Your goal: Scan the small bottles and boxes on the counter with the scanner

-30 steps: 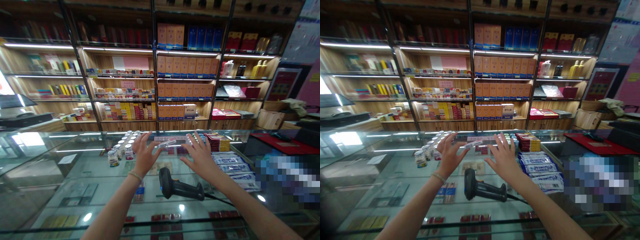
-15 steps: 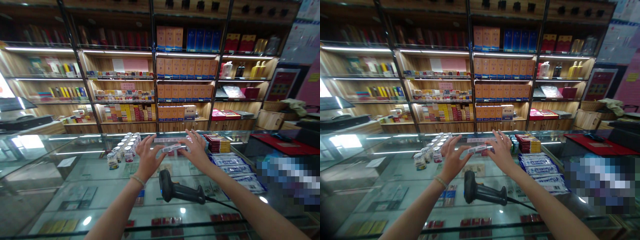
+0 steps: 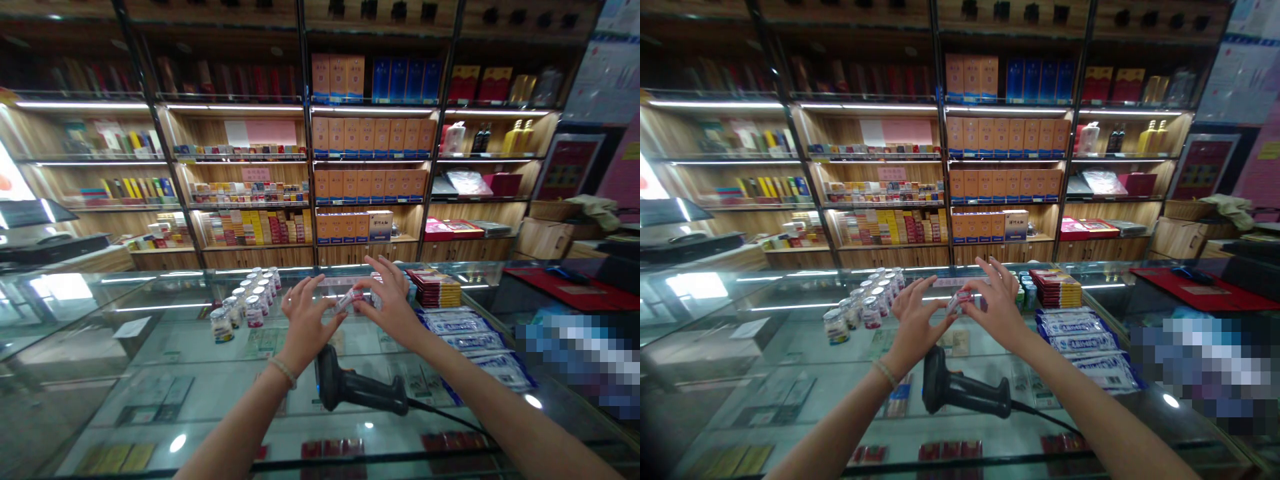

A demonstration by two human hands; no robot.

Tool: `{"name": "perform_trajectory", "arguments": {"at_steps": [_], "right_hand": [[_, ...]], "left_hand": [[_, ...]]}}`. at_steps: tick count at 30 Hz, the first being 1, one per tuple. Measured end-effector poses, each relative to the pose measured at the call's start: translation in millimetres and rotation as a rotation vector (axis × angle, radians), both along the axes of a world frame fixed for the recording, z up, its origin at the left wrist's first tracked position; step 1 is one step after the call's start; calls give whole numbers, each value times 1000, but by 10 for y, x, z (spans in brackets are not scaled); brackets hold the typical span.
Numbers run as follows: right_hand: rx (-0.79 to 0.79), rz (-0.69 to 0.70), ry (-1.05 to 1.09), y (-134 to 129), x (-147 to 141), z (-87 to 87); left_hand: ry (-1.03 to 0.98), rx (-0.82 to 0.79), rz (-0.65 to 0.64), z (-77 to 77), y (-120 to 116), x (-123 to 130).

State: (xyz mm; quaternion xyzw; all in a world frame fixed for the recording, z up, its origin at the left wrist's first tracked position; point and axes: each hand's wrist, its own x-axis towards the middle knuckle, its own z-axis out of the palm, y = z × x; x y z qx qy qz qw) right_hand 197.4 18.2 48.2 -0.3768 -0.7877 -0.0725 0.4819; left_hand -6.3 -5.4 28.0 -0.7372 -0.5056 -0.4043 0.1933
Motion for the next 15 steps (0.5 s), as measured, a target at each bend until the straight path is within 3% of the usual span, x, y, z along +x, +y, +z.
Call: {"name": "perform_trajectory", "arguments": {"at_steps": [6, 15], "right_hand": [[16, -29, -15, 52, 120, -3], [77, -135, -28, 190, 549, 93]], "left_hand": [[42, -73, 5, 57, 23, 131], [128, -99, 16, 460, 121, 428]]}}
